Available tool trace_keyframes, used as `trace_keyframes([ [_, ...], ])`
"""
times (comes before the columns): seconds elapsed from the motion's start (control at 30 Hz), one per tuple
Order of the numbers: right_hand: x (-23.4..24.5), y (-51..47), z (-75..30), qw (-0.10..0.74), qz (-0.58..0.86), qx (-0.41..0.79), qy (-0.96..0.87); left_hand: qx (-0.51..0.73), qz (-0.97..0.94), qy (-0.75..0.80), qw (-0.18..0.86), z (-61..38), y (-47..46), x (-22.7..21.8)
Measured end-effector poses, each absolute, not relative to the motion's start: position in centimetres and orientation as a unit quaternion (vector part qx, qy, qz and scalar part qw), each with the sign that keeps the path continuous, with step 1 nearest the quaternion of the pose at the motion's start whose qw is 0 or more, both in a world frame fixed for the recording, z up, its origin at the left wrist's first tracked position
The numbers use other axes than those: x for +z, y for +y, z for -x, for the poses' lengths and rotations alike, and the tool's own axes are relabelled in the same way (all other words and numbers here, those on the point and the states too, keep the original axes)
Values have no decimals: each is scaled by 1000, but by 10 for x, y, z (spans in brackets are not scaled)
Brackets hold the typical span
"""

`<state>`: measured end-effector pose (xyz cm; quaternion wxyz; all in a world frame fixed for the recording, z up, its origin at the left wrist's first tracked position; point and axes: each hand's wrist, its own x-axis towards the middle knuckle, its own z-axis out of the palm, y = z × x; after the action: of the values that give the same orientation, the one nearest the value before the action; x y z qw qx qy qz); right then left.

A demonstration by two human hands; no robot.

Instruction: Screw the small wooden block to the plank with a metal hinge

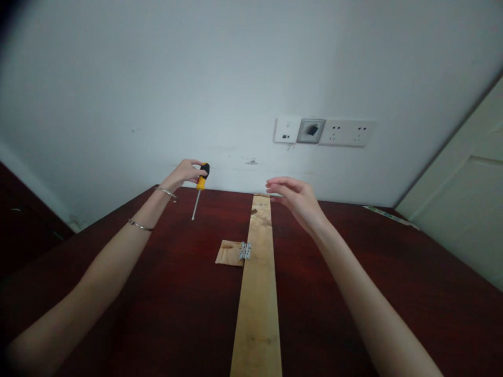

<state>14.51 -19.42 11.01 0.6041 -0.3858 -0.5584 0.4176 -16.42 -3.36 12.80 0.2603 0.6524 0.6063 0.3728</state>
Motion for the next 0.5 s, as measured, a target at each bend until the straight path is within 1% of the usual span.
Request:
trace_keyframes([
  [0.1, 131, -194, -145, 629, 368, 380, -570, 428, -670, 543, 270, 150, -55, 147],
  [0.23, 137, -194, -142, 627, 367, 349, -592, 461, -695, 469, 290, 128, -90, 159],
  [0.37, 132, -202, -130, 602, 372, 352, -613, 508, -714, 364, 315, 102, -121, 156],
  [0.5, 130, -212, -116, 578, 368, 349, -639, 534, -727, 291, 319, 85, -141, 146],
])
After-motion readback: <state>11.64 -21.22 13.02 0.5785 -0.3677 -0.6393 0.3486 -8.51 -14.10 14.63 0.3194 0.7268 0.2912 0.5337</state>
